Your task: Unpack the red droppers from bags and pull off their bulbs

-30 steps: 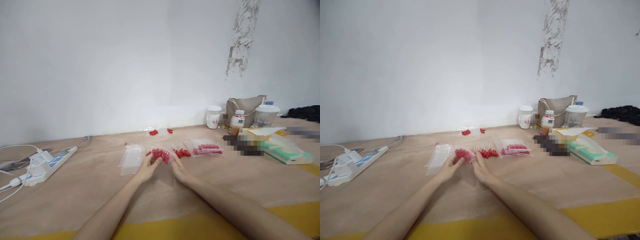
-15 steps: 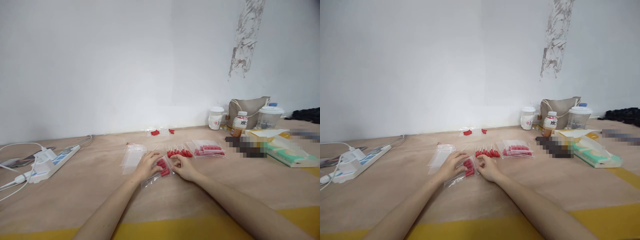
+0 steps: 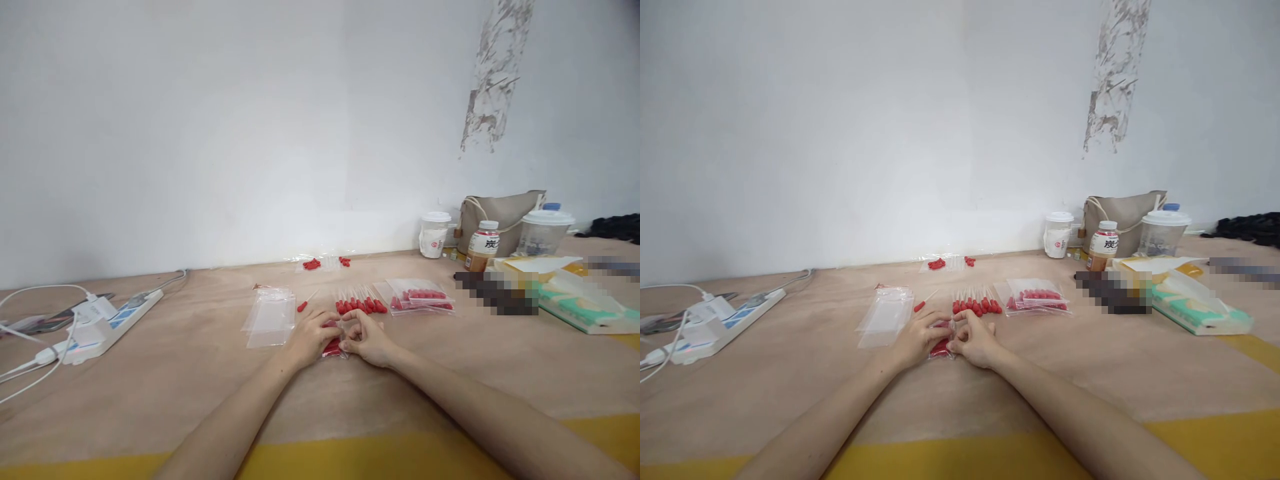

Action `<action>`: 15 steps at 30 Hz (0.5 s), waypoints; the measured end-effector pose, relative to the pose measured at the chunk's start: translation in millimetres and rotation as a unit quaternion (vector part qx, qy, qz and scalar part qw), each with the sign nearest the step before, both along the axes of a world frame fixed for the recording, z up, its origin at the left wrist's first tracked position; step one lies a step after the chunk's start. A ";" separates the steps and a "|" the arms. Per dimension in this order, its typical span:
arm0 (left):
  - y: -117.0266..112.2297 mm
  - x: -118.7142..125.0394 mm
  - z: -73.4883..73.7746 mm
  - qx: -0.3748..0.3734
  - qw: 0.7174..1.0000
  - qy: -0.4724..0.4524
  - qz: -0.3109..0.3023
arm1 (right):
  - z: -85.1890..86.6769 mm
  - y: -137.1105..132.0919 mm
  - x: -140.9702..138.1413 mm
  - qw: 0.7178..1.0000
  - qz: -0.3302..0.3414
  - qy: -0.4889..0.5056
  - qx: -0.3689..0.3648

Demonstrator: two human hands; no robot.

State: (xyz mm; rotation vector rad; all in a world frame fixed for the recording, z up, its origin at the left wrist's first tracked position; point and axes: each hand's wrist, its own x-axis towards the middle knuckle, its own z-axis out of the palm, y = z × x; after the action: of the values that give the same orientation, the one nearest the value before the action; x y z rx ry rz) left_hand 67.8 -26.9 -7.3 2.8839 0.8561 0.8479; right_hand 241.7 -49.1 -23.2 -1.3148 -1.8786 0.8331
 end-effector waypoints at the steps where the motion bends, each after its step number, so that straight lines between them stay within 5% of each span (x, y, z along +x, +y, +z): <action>1: -0.2 0.2 0.0 0.011 1.000 0.006 0.001 | 0.1 -0.2 0.6 1.000 0.003 -0.005 0.008; 6: 0.8 -1.2 -2.7 0.087 0.995 0.040 0.028 | 3.8 1.8 14.4 0.971 0.029 -0.099 0.214; 10: 3.5 -1.9 -5.0 0.127 0.991 0.036 0.033 | 2.9 7.7 24.7 0.872 0.093 -0.225 0.424; 15: 5.0 -0.8 -8.1 0.174 0.984 0.029 0.040 | -6.6 18.7 19.4 0.785 0.080 -0.248 0.563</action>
State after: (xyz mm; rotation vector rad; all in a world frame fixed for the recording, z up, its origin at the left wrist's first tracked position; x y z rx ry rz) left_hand 67.0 -21.9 -15.4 3.2051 0.9185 1.0173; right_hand 261.1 -30.4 -29.8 -0.5850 -2.2632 -0.6571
